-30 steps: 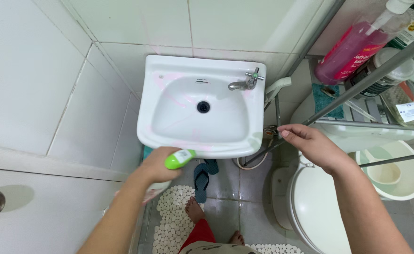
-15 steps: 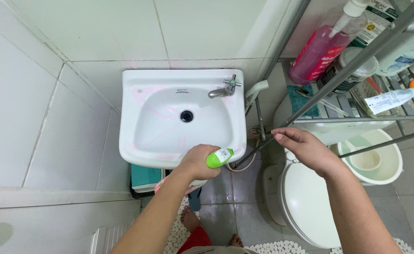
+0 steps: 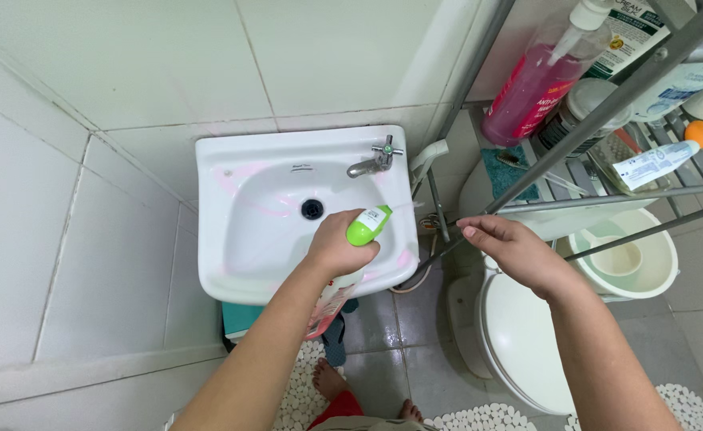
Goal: The person sprays pink cleaning liquid onto a small white sink and the surrounding tiled wall, then uses a green scrubbing sponge to wipe the sink basin, faucet, and wall surfaces. The person repeatedly sprays and scrubs the same areas without rinsing.
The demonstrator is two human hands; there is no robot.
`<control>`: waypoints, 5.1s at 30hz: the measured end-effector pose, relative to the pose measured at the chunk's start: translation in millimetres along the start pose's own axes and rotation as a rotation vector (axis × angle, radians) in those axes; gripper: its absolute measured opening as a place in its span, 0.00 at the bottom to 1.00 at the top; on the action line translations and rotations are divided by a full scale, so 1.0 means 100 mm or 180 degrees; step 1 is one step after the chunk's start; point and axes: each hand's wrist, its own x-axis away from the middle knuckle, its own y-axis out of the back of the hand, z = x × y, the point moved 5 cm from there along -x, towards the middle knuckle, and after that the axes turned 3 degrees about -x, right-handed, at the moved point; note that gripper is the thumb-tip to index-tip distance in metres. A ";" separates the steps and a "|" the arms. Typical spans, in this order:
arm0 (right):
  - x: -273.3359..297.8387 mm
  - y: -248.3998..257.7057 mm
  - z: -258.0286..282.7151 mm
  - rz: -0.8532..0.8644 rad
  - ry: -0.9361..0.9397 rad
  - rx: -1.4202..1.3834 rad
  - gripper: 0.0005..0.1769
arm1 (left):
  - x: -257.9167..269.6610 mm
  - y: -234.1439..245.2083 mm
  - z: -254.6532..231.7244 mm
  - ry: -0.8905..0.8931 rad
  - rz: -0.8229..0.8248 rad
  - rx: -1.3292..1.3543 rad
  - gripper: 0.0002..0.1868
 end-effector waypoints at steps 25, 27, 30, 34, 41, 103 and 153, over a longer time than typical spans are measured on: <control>-0.26 -0.17 0.22 -0.0263 -0.0268 -0.0193 0.27 | -0.92 1.02 -0.12 -0.0229 -0.0193 -0.0793 0.19; -0.30 -0.17 0.24 -0.0243 -0.0295 -0.0201 0.27 | -0.95 1.08 -0.10 -0.0308 -0.0311 -0.0796 0.19; -0.38 -0.14 0.30 -0.0217 -0.0239 -0.0131 0.27 | -0.94 1.23 -0.01 -0.0366 -0.0471 -0.0668 0.23; -0.60 -0.17 0.44 -0.0024 -0.0136 -0.0054 0.28 | -0.83 1.48 0.27 -0.0006 -0.0514 -0.0929 0.18; -0.96 -0.23 0.79 0.0459 0.0226 0.0057 0.26 | -0.30 2.19 1.02 0.0967 -0.1423 -0.1338 0.22; -1.14 -0.16 0.63 0.0522 0.0191 0.0277 0.24 | -0.18 1.79 0.47 0.0129 -0.1853 -0.0661 0.24; -1.27 -0.27 1.03 0.0559 0.0063 0.0600 0.26 | 0.72 2.59 1.59 0.1611 -0.2100 -0.1026 0.18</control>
